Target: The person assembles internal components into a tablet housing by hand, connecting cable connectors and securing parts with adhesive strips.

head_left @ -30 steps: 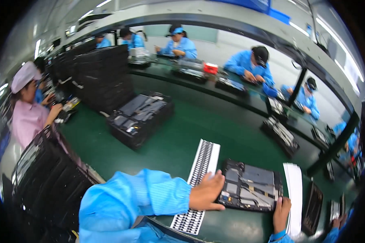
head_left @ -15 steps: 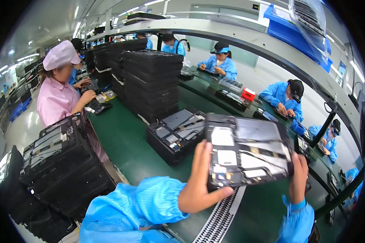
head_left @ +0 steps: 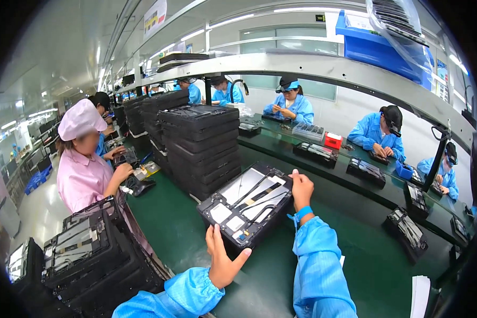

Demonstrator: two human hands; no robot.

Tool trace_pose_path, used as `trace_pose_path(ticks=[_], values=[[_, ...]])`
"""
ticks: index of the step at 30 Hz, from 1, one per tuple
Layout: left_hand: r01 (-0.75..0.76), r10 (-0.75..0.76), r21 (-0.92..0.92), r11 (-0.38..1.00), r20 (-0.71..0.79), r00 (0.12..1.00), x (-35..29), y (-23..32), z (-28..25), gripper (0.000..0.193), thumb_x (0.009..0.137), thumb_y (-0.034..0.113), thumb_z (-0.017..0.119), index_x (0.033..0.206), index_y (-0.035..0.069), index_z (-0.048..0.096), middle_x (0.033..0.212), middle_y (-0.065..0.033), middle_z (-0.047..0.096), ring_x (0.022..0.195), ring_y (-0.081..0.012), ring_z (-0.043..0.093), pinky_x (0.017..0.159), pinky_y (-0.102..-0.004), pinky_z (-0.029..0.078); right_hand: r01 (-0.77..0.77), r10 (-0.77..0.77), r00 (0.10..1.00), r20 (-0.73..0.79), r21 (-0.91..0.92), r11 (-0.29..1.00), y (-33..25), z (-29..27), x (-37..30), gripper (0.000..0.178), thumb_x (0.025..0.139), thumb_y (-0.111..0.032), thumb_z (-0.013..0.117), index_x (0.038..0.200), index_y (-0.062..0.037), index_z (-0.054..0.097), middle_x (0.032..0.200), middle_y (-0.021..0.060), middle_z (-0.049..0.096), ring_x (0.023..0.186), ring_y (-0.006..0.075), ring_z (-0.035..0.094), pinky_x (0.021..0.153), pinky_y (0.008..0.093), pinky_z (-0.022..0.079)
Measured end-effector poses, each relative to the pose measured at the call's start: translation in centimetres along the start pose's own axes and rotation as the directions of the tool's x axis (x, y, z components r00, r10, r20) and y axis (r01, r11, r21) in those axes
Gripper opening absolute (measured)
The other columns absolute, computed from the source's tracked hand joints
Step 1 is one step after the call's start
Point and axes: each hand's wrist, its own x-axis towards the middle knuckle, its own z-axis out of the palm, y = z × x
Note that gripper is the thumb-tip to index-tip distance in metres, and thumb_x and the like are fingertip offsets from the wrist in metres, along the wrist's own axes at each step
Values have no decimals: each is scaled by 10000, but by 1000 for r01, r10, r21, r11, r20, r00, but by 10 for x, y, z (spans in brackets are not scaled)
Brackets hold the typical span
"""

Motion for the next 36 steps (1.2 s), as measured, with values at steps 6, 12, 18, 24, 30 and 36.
trace_pose_path(ticks=[6, 12, 18, 24, 30, 36], values=[[85, -80, 70, 994, -78, 994, 7, -13, -2, 803, 730, 298, 646, 1323, 4, 191, 1282, -221, 203, 1181, -354, 246, 988, -450, 171, 108, -108, 994, 17, -24, 994, 7, 8, -8, 326, 840, -305, 519, 752, -13, 633, 756, 162, 619, 705, 314, 575, 662, 364, 433], [283, -341, -313, 907, -150, 928, 32, -35, 7, 719, 845, 242, 502, 1330, -60, 64, 1336, -236, 128, 1245, -342, 176, 1036, -369, 143, -294, 254, 948, 193, 219, 930, 12, 8, -19, 344, 836, -320, 535, 769, 15, 577, 766, 66, 559, 723, 153, 475, 676, 308, 386], [199, -261, -386, 901, -116, 958, 28, -41, 29, 727, 874, 272, 383, 1315, -97, -63, 1388, -277, -44, 1306, -360, -19, 1057, -365, 7, -271, 270, 958, 96, -2, 962, 28, 8, -24, 465, 837, -449, 436, 883, -2, 557, 956, 178, 578, 915, 329, 523, 795, 410, 378], [63, -72, -38, 997, -340, 938, 27, -25, 9, 684, 857, 183, 439, 1328, -77, 16, 1395, -248, 43, 1307, -339, 54, 1060, -392, 51, -43, 209, 905, 371, -409, 912, 3, -33, 12, 541, 824, -482, 415, 939, 19, 581, 1001, 222, 576, 954, 400, 520, 821, 458, 383], [-569, 731, -467, 676, 525, 436, -32, 81, 46, 653, 777, 320, 576, 1298, 29, 310, 1362, -243, 193, 1273, -391, 171, 1025, -457, 160, -39, 96, 976, 196, -273, 961, -72, -203, 40, 346, 802, -352, 549, 816, -10, 602, 797, 103, 599, 744, 203, 538, 653, 308, 400], [-564, 604, -551, 615, 789, -112, -44, 65, 65, 679, 794, 468, 508, 1289, 38, 333, 1361, -247, 217, 1251, -426, 218, 1015, -506, 171, -253, 262, 964, -45, -467, 847, -3, -386, -26, 241, 739, -208, 613, 794, 27, 602, 705, 77, 604, 672, 144, 532, 639, 279, 415]])
